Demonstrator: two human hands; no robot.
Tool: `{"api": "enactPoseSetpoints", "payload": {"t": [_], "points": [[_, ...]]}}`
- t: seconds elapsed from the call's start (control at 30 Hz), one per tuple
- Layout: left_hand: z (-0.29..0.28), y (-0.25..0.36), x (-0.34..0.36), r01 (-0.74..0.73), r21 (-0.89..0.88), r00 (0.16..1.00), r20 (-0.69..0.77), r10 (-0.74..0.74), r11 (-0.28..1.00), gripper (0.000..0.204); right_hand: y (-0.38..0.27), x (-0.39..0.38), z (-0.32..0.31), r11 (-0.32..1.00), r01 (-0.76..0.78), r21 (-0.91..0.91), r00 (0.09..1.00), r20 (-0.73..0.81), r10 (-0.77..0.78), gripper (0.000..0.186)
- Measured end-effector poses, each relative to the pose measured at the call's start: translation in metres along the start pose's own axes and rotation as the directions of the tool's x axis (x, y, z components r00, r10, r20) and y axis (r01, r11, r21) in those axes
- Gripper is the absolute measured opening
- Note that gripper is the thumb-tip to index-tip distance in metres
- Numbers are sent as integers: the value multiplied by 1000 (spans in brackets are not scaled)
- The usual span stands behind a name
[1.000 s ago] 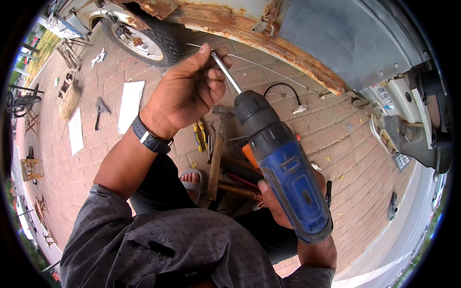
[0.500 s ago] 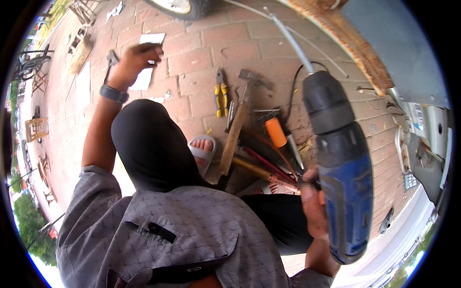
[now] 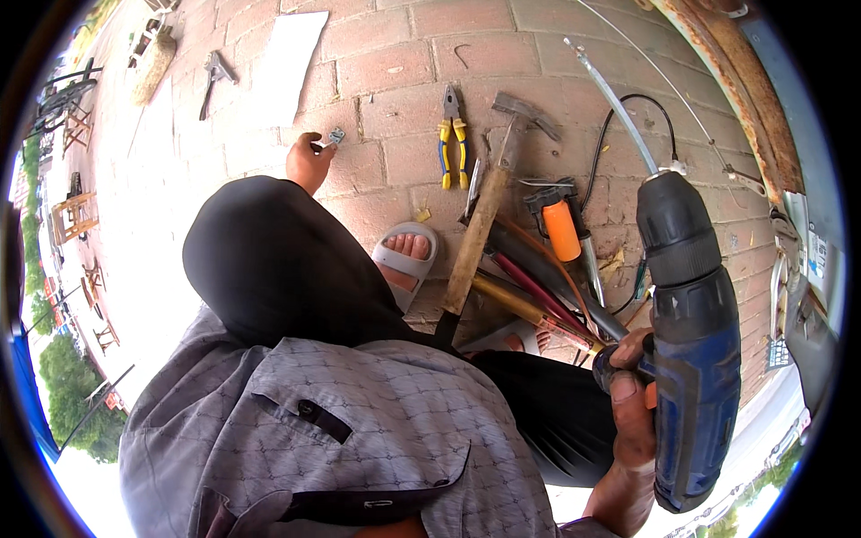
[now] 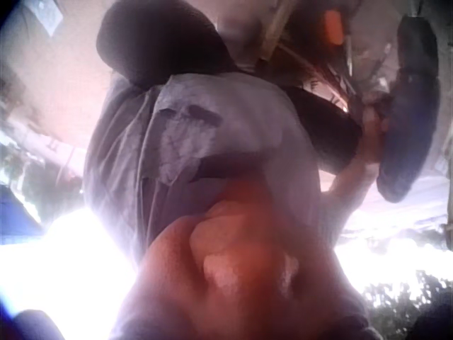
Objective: The person uses a power drill to fasten screws into a metal bracket under a vehicle. They then use pliers to adjust the bracket and finally secure it with a padlock.
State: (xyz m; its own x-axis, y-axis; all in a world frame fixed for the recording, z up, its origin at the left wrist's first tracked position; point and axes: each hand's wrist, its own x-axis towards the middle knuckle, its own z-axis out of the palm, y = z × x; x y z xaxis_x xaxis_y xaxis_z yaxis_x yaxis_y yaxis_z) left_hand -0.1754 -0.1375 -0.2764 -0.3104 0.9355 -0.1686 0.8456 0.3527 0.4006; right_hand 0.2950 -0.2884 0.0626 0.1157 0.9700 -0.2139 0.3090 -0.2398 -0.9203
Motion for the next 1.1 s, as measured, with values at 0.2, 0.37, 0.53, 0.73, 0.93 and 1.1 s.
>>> {"api": "enactPoseSetpoints", "payload": {"t": [0.2, 0.37, 0.53, 0.73, 0.93, 1.1], "points": [[17, -1, 41, 342, -315, 927, 267, -263, 885, 29, -3, 0, 5, 998, -13, -56, 1000, 8, 13, 52], [16, -4, 52, 341, -314, 912, 340, -231, 886, 20, -23, 3, 7, 981, -74, -178, 997, -8, 74, 29], [-74, 130, 52, 188, -596, 894, 434, 115, 781, 26, -14, -8, -15, 709, 265, -654, 955, 79, -285, 16], [-190, 332, 18, -112, -791, 838, 249, 485, 601, 20, -4, -9, -31, 924, 283, -257, 944, -97, -316, 19], [-221, 464, -55, 26, -926, 732, 274, 623, 377, 15, 2, -26, -61, 858, 441, -263, 868, -118, -482, 17], [-202, 524, -96, 272, -935, 699, 353, 622, 225, 12, 12, -53, -79, 897, 346, -273, 893, -198, -405, 21]]}}
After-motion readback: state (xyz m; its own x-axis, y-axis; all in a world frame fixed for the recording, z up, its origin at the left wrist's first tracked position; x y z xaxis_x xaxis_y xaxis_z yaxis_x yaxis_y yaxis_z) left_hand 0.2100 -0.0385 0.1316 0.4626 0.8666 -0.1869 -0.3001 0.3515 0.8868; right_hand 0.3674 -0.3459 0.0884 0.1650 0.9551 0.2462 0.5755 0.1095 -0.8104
